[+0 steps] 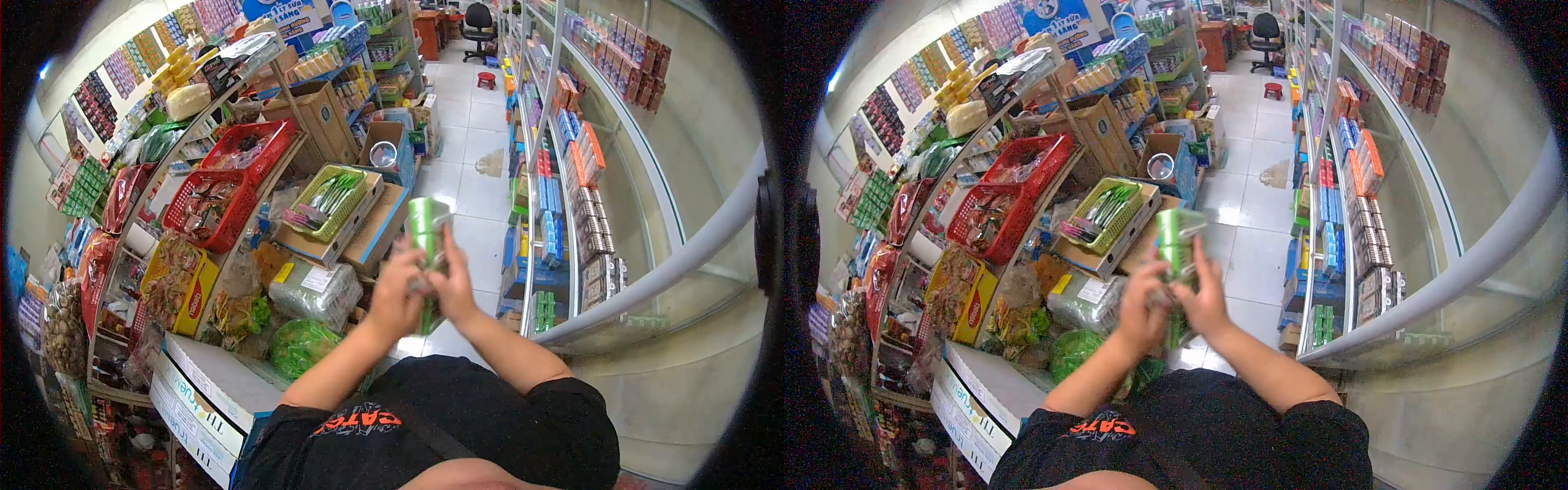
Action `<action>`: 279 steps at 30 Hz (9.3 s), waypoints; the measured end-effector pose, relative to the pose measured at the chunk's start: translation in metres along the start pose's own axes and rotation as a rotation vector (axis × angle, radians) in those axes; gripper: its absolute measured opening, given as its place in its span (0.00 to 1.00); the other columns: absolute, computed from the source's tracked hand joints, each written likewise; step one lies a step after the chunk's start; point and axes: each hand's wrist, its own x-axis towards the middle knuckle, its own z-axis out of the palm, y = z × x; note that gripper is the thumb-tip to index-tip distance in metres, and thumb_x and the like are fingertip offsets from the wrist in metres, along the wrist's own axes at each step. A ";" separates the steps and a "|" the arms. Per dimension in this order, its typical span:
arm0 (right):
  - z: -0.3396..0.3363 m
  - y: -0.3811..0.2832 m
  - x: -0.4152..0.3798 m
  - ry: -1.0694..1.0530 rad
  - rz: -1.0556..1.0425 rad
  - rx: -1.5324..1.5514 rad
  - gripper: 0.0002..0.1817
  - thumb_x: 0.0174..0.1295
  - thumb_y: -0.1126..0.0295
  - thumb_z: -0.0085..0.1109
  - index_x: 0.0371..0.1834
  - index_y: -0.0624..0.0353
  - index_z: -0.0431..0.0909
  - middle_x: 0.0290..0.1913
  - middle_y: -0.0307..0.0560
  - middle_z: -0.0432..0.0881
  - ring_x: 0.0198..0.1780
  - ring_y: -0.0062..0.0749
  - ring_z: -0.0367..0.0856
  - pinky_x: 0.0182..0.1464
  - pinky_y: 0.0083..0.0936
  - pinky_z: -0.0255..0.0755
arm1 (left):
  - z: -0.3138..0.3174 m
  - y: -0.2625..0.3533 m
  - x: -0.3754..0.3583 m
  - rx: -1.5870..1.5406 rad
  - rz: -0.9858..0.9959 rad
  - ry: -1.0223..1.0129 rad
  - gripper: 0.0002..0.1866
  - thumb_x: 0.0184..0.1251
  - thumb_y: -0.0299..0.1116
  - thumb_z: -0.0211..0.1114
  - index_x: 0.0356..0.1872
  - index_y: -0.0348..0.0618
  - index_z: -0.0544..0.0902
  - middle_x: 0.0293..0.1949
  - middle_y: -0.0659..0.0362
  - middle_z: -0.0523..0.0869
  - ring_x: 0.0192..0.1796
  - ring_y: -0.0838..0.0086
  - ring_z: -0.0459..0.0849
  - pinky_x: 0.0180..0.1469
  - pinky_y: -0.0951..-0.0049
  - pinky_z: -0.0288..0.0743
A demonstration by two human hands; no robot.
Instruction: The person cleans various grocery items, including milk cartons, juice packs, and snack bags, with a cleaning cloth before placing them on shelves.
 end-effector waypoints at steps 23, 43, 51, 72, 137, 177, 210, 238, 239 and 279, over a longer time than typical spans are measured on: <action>0.024 -0.029 -0.048 -0.391 -0.124 0.336 0.40 0.54 0.57 0.47 0.68 0.64 0.46 0.69 0.59 0.46 0.71 0.50 0.32 0.69 0.35 0.27 | 0.018 -0.043 -0.045 -1.321 -0.768 0.468 0.21 0.69 0.41 0.41 0.55 0.37 0.64 0.49 0.49 0.73 0.56 0.61 0.71 0.54 0.58 0.69; 0.042 0.031 -0.017 0.005 0.550 0.323 0.35 0.55 0.76 0.56 0.65 0.65 0.49 0.57 0.55 0.67 0.57 0.33 0.67 0.58 0.26 0.62 | 0.006 -0.097 -0.105 -0.890 -1.039 0.064 0.24 0.69 0.36 0.46 0.64 0.38 0.59 0.56 0.52 0.70 0.54 0.72 0.72 0.55 0.74 0.65; -0.002 0.200 -0.017 0.502 0.598 -0.006 0.31 0.45 0.72 0.61 0.56 0.62 0.65 0.43 0.54 0.78 0.46 0.38 0.77 0.49 0.29 0.69 | -0.002 -0.155 -0.163 -0.515 -1.093 -0.376 0.24 0.65 0.41 0.52 0.60 0.42 0.68 0.52 0.52 0.75 0.55 0.68 0.72 0.57 0.71 0.63; -0.267 0.429 0.035 0.224 1.142 -0.943 0.29 0.47 0.64 0.63 0.56 0.42 0.68 0.47 0.51 0.78 0.48 0.49 0.76 0.47 0.38 0.69 | 0.002 -0.202 -0.168 -0.144 -1.698 0.142 0.20 0.64 0.37 0.54 0.56 0.42 0.67 0.37 0.59 0.78 0.34 0.75 0.78 0.33 0.73 0.74; 0.048 0.159 0.005 -0.271 0.720 0.274 0.11 0.56 0.76 0.51 0.40 0.68 0.65 0.33 0.51 0.75 0.28 0.35 0.80 0.28 0.25 0.80 | 0.030 -0.186 -0.156 -0.974 -1.627 -0.082 0.33 0.61 0.52 0.55 0.59 0.38 0.62 0.47 0.53 0.79 0.43 0.66 0.80 0.41 0.69 0.76; 0.168 0.051 0.099 -0.388 -0.352 -0.013 0.11 0.45 0.73 0.53 0.29 0.62 0.63 0.35 0.51 0.63 0.39 0.40 0.63 0.46 0.30 0.60 | -0.036 -0.094 -0.121 -1.282 -1.142 0.156 0.32 0.62 0.55 0.50 0.57 0.39 0.63 0.49 0.53 0.76 0.47 0.65 0.78 0.53 0.61 0.72; 0.163 0.085 0.078 -0.737 -0.134 -0.242 0.14 0.41 0.61 0.60 0.28 0.60 0.78 0.30 0.53 0.78 0.35 0.48 0.76 0.38 0.34 0.70 | -0.041 -0.095 -0.138 -1.944 -1.404 0.317 0.29 0.60 0.56 0.43 0.53 0.43 0.67 0.36 0.47 0.75 0.28 0.64 0.71 0.25 0.73 0.68; 0.124 0.148 0.029 -0.335 0.516 0.145 0.17 0.59 0.64 0.52 0.49 0.59 0.68 0.40 0.47 0.78 0.42 0.30 0.75 0.45 0.25 0.67 | -0.035 -0.087 -0.134 -1.810 -1.390 0.367 0.48 0.46 0.78 0.36 0.55 0.44 0.66 0.36 0.49 0.75 0.26 0.63 0.72 0.22 0.71 0.66; 0.124 0.143 0.030 -0.330 0.491 0.176 0.17 0.59 0.64 0.52 0.49 0.59 0.67 0.40 0.47 0.78 0.43 0.30 0.74 0.45 0.25 0.67 | -0.031 -0.088 -0.140 -1.812 -1.314 0.392 0.49 0.46 0.78 0.36 0.55 0.43 0.65 0.37 0.48 0.75 0.27 0.62 0.73 0.25 0.67 0.69; 0.140 0.046 0.027 -0.519 0.361 0.423 0.25 0.59 0.57 0.54 0.51 0.66 0.65 0.47 0.54 0.75 0.49 0.34 0.73 0.52 0.29 0.65 | -0.095 -0.107 -0.082 -0.579 -0.965 0.672 0.24 0.61 0.23 0.55 0.58 0.35 0.61 0.47 0.53 0.75 0.45 0.71 0.77 0.47 0.72 0.73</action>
